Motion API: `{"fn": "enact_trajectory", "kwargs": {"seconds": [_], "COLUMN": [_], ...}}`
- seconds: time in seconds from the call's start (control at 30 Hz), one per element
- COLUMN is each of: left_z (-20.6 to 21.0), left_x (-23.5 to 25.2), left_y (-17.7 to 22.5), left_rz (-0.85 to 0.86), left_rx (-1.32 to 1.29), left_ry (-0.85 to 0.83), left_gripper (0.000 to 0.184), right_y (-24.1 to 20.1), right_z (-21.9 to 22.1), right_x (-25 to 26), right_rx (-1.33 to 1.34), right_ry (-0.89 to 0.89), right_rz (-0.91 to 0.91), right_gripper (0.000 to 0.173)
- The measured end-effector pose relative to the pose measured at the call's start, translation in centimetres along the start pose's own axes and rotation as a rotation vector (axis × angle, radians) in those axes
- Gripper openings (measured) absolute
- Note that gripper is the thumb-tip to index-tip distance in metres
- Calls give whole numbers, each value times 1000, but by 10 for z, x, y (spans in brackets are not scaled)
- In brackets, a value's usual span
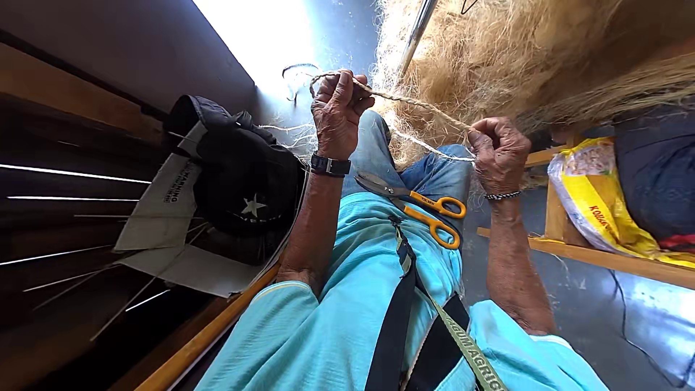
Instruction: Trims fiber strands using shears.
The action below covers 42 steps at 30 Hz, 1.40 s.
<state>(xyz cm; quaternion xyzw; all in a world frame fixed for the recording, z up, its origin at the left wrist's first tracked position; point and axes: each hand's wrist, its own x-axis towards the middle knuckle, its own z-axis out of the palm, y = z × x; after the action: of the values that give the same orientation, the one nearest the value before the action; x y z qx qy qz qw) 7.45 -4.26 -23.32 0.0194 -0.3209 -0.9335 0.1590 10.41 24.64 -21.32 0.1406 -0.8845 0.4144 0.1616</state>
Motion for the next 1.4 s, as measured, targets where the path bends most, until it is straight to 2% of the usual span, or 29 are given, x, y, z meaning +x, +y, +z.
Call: {"fn": "enact_trajectory", "kwargs": {"seconds": [0.07,0.13,0.2,0.3,0.4,0.57,0.73,0.87,1.0,1.13,1.2,1.23,1.33,1.4], "left_z": [2,6,10,10,-2,-9,-10,-5,3,12,11,10,7,4], "left_x": [-1,0,2,9,10,-7,-18,-20,-24,-26,-26,-25,-21,-17], "left_y": [4,8,13,15,3,-12,-19,-19,-20,-24,-25,-25,-23,-20], "left_rz": [24,20,-42,-231,-366,-516,-542,-529,-497,-489,-496,-500,-506,-494], "left_rx": [12,19,26,6,-48,-84,-116,-139,-220,-244,-213,-199,-180,-190], "left_ry": [-29,-25,61,271,375,349,220,251,279,307,316,332,398,418], "left_gripper": [13,17,21,19,17,22,23,19,23,24,23,23,18,17], "right_y": [-4,-5,1,3,-4,-7,-5,1,8,20,24,23,19,14], "right_z": [0,0,-4,-2,13,18,19,20,29,42,42,39,17,2], "right_x": [-1,-1,-8,-16,-14,-20,-21,-22,-24,-17,-19,-23,-41,-57], "right_rx": [-129,-107,76,567,827,897,889,857,840,733,497,315,-190,-289], "right_ry": [-34,-111,-254,-432,-422,-337,-322,-313,-273,-262,-255,-245,-234,-174], "right_rz": [-32,-34,-15,89,185,321,364,357,393,445,392,342,206,134], "right_gripper": [17,18,16,15,18,23,26,28,27,24,15,19,62,72]}}
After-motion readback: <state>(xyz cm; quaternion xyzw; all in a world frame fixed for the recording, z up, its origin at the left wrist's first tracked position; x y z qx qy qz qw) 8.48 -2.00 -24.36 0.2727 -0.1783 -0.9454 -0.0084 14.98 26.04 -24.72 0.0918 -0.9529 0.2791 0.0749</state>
